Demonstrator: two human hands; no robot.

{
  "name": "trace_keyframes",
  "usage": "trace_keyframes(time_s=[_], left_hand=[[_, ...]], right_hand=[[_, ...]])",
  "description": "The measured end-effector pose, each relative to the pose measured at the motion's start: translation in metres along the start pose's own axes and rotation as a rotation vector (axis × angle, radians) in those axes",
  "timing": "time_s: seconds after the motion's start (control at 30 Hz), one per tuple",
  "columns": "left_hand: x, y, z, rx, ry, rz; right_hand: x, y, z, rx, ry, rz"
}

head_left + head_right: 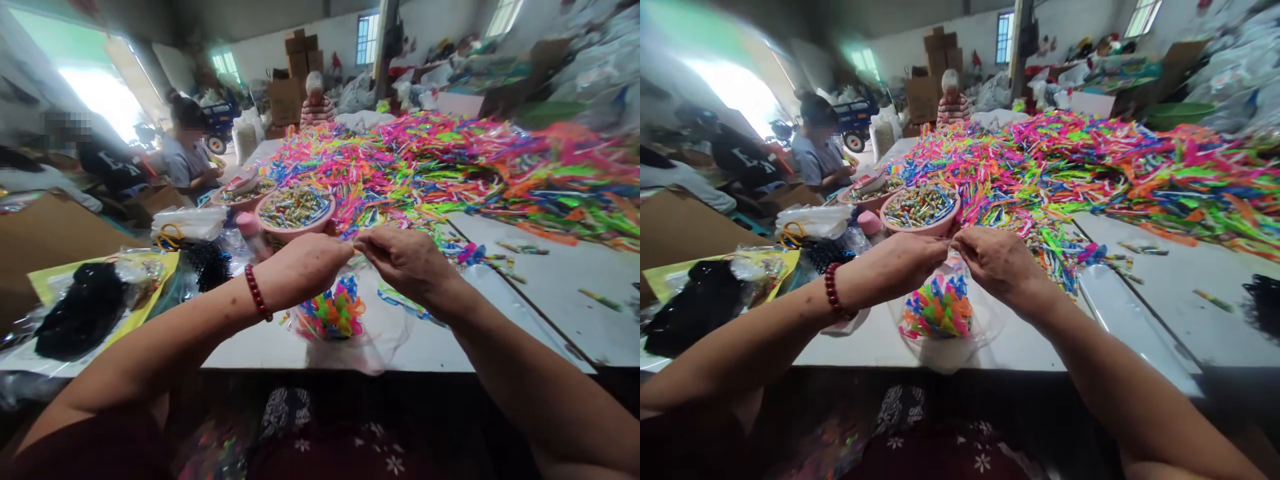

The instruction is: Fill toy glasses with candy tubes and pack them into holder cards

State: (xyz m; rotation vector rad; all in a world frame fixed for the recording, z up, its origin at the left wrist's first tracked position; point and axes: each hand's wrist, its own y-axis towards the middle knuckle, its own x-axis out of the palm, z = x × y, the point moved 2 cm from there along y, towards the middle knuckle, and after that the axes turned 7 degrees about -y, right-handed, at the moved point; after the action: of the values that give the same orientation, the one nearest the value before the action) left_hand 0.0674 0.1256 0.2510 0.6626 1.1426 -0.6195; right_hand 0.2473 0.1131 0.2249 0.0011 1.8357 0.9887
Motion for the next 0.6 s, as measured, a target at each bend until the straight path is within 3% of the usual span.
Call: trace_keyframes(time_s=[0.13, 0.27, 0.43, 0.6], left_hand=[[0.013, 0.015, -0.004, -0.004, 0.314, -0.160], [0.022, 0.018, -0.007, -0.035, 0.414, -0.124], [0.028, 0.012, -0.004, 0.122, 0.495, -0.024], [0.038, 0.009, -0.017, 0.192, 0.387, -0.087]], right_hand=[[0.004, 0.000, 0.003, 0.038, 0.037, -0.014], [0.003, -0.001, 0.003, 0.033, 0.064, 0.012], [0.001, -0.004, 0.004, 0.018, 0.080, 0.033], [0.003, -0.005, 0.002, 0.001, 0.083, 0.036]])
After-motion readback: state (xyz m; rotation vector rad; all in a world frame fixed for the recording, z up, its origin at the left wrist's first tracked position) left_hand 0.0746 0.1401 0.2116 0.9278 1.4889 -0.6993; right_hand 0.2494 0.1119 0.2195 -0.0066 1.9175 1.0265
